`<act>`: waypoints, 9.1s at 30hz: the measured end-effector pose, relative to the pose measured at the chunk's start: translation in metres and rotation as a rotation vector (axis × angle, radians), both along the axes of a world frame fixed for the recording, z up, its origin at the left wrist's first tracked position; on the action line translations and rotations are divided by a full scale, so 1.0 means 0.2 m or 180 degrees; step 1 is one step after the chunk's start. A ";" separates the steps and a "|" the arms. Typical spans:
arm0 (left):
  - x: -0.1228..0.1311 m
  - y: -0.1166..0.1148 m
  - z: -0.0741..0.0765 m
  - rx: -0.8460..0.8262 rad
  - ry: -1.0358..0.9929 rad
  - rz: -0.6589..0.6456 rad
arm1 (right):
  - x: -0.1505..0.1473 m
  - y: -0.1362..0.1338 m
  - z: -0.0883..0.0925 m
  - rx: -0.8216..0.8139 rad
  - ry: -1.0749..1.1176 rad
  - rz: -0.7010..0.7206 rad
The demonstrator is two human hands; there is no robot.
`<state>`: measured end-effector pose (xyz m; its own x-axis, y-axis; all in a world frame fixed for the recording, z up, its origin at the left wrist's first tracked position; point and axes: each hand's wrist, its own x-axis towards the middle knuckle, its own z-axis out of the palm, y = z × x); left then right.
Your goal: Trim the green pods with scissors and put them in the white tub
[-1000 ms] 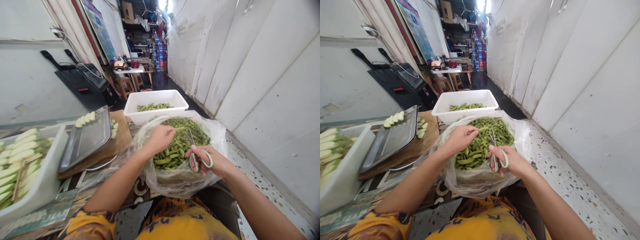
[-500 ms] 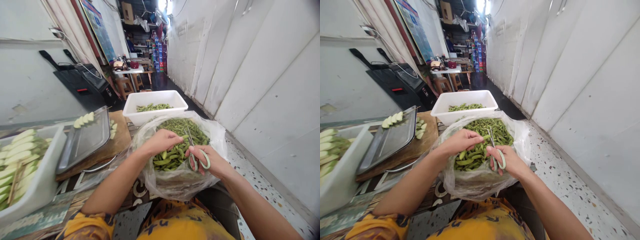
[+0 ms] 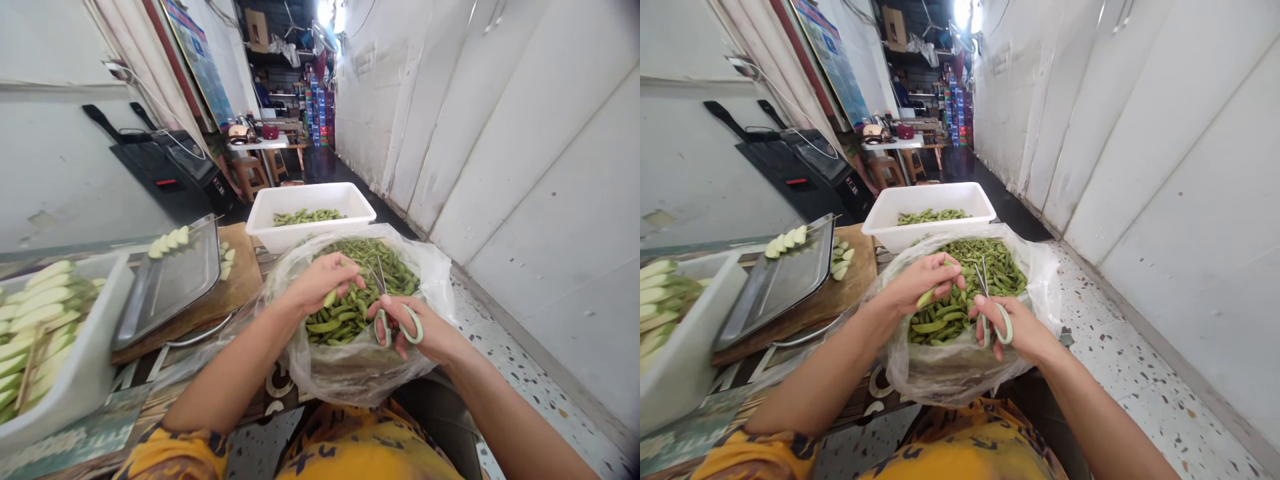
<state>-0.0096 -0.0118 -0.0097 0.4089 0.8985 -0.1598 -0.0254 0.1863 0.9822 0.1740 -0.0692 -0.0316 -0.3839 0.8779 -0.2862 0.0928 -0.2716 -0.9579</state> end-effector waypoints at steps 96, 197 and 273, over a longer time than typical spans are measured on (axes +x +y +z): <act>0.03 0.04 -0.07 0.1222 0.0630 0.0581 | 0.02 -0.02 0.03 0.0084 -0.0129 -0.0159; 0.08 0.01 -0.08 0.0059 -0.0187 0.0273 | 0.01 -0.04 0.03 0.0211 -0.0271 -0.0060; 0.04 -0.02 -0.10 0.2925 0.2524 -0.0443 | 0.09 0.00 0.07 0.0570 -0.1126 0.0473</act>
<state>-0.0013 -0.0162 -0.0293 0.5883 0.7647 0.2630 0.6053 -0.6321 0.4837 0.1918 -0.0700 -0.0179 -0.4155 0.8683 -0.2709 0.4499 -0.0627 -0.8909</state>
